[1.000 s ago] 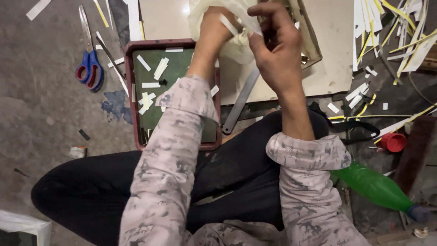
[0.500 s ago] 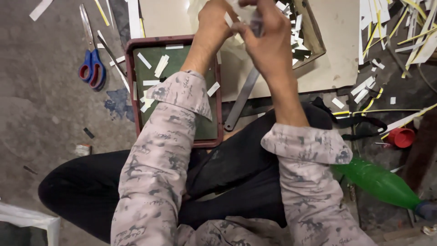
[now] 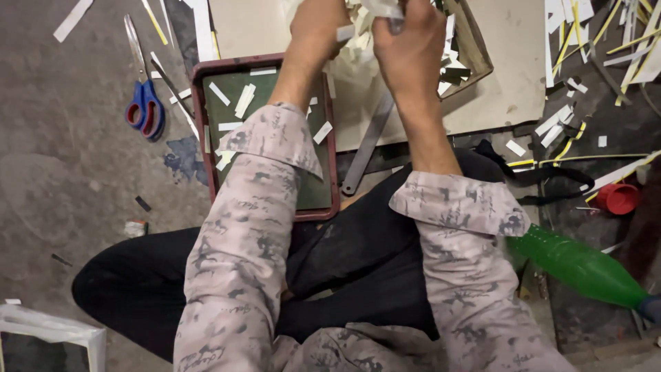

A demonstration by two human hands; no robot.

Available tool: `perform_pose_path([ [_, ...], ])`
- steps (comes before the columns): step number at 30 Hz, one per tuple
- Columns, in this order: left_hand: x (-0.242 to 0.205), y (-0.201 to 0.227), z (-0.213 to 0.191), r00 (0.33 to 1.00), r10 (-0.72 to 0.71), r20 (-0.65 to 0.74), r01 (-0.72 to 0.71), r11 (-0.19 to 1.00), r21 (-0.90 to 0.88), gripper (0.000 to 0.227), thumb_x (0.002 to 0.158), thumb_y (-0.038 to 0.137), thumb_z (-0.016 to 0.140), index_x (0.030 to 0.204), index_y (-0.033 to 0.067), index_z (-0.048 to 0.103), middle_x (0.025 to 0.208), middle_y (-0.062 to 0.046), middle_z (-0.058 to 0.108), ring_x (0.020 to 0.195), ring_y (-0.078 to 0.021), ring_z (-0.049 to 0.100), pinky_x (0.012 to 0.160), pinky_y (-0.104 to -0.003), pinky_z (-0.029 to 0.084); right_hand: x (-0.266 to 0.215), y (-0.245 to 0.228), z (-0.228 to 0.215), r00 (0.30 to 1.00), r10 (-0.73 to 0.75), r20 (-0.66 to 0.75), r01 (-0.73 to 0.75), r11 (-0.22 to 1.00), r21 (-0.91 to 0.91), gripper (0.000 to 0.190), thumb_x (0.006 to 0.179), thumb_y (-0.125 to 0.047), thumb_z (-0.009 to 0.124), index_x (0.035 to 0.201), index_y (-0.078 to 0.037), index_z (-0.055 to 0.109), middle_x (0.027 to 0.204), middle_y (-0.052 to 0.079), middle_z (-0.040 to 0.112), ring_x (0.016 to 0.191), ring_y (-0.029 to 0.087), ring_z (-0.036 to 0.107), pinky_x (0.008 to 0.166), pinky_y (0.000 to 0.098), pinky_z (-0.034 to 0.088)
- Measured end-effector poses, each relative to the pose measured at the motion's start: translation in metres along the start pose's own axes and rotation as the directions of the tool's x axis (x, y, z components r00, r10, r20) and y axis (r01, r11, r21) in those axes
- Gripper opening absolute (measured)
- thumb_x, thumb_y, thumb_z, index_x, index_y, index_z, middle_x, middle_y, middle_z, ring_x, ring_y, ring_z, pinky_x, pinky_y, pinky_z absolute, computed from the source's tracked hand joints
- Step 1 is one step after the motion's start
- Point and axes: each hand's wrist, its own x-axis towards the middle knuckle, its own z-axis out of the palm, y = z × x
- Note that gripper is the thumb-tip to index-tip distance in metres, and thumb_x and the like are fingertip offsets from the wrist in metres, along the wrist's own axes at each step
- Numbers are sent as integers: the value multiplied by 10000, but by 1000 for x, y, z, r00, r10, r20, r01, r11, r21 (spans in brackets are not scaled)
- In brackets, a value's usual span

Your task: The person sits on the floor and assembles small solar panel components by hand. They pick up individual cells and white strips, then attach the strips to the cells and place them into a tray. The person continues this process, arranging the components in a row within the tray.

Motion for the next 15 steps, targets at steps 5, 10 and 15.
perform_pose_path([
  [5,-10,4,-22,985,-98,142,132,958,-255,223,899,218,587,819,60,722,633,-110,717,517,-211,728,521,-371,586,14,-34,-19,995,74,-62,-74,997,4,204,924,-110,812,996,-19,645,857,139,715,757,345,695,705,442,524],
  [10,7,-30,13,935,-210,286,331,806,-491,205,888,208,710,903,9,663,639,-89,701,465,-171,712,430,-340,577,14,-32,-7,944,199,264,-221,974,56,397,846,-233,902,925,30,615,734,180,644,651,370,625,640,475,476],
  [15,1,-28,5,984,17,179,83,839,-538,234,854,167,688,1041,27,679,763,-69,734,597,-142,754,478,-318,610,3,-3,-3,999,-16,-31,15,999,-34,198,829,-52,775,960,15,642,836,156,711,770,366,692,720,459,536],
])
